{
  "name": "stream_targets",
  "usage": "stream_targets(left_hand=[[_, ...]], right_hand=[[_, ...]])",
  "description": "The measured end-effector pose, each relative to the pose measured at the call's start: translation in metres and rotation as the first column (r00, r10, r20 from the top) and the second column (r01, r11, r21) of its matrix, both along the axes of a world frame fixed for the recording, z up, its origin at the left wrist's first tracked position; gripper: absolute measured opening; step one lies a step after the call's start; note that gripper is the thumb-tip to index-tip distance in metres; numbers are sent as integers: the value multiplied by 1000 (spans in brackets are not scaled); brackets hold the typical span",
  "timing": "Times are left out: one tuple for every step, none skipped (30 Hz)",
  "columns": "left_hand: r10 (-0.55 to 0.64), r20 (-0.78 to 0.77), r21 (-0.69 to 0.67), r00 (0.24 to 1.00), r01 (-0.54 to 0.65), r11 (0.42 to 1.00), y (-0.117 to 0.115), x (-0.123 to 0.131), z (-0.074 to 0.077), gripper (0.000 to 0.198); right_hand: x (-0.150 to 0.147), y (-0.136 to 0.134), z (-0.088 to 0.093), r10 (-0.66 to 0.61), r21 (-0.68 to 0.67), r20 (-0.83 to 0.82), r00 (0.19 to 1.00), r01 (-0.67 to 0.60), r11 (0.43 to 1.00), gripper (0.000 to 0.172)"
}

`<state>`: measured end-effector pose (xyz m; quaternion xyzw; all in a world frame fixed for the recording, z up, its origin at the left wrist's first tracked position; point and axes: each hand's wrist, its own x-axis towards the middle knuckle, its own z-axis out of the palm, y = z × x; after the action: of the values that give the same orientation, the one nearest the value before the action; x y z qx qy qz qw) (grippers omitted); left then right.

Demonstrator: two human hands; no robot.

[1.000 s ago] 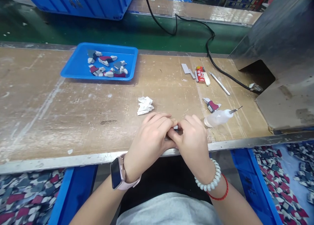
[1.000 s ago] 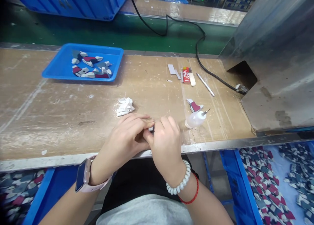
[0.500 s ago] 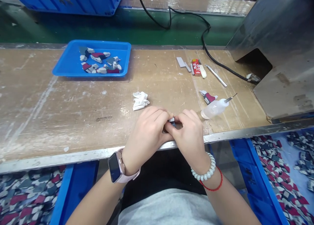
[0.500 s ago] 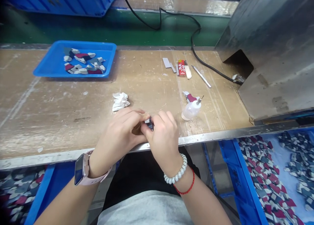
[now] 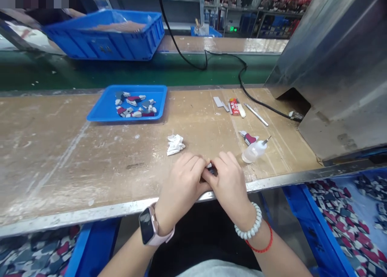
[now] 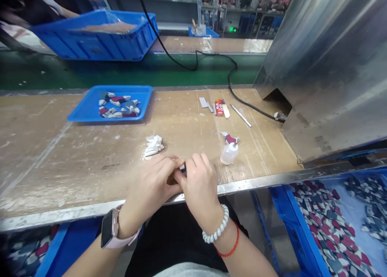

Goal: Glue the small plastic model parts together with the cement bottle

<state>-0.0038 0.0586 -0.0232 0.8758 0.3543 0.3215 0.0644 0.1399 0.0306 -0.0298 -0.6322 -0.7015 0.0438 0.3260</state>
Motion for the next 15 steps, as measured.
stream_targets(left_hand=[[6,10,12,1000,-6,1000,-1,0,-1,14],[10,18,21,1000,-11,1000,-3,0,-2,14],[15,25,30,1000,-16,999,-4,0,-3,13],[20,31,39,999,-21,999,-5,0,-4,12],[26,37,47,999,-27,999,-7,1,-5,10],[32,43,57,999,-34,998,-8,1,-6,8],[39,50,68,998,-42,997,-9,1,-7,7],[44,56,79,997,-48,996,-10,1,-8,7],[49,60,90,997,-55,994,-11,1,-8,9],[56,64,98,996,-62,993,-11,0,-8,11],[62,66,106,996,-69,992,-12,0,-9,12],[71,68,113,995,-78,991,-12,0,-9,13],[79,69,117,994,-87,989,-13,-1,-10,14],[86,68,125,994,-94,988,-13,-3,-11,15],[92,61,131,994,-100,986,-13,-5,-13,16]], right_hand=[[-1,-2,-1,-19,-9,-22,1000,18,1000,23],[-2,-4,-3,-35,-16,-45,998,34,999,19],[-4,-6,-5,-49,-21,-69,996,48,999,15],[-6,-8,-6,-63,-22,-91,994,61,998,12],[-8,-9,-8,-76,-22,-109,991,74,997,11],[-11,-11,-9,-87,-14,-125,988,86,996,10],[-14,-12,-11,-91,4,-141,986,93,996,10],[-17,-12,-12,-91,30,-153,984,96,995,11],[-19,-12,-13,-85,59,-162,983,96,994,15],[-20,-11,-13,-75,90,-164,984,91,992,21],[-21,-10,-14,-62,117,-159,985,81,990,27],[-21,-9,-14,-48,138,-147,988,69,988,31],[-20,-7,-14,-33,153,-129,991,53,987,34],[-18,-6,-15,-14,167,-106,994,32,985,35],[-17,-4,-16,4,181,-85,996,11,983,35]])
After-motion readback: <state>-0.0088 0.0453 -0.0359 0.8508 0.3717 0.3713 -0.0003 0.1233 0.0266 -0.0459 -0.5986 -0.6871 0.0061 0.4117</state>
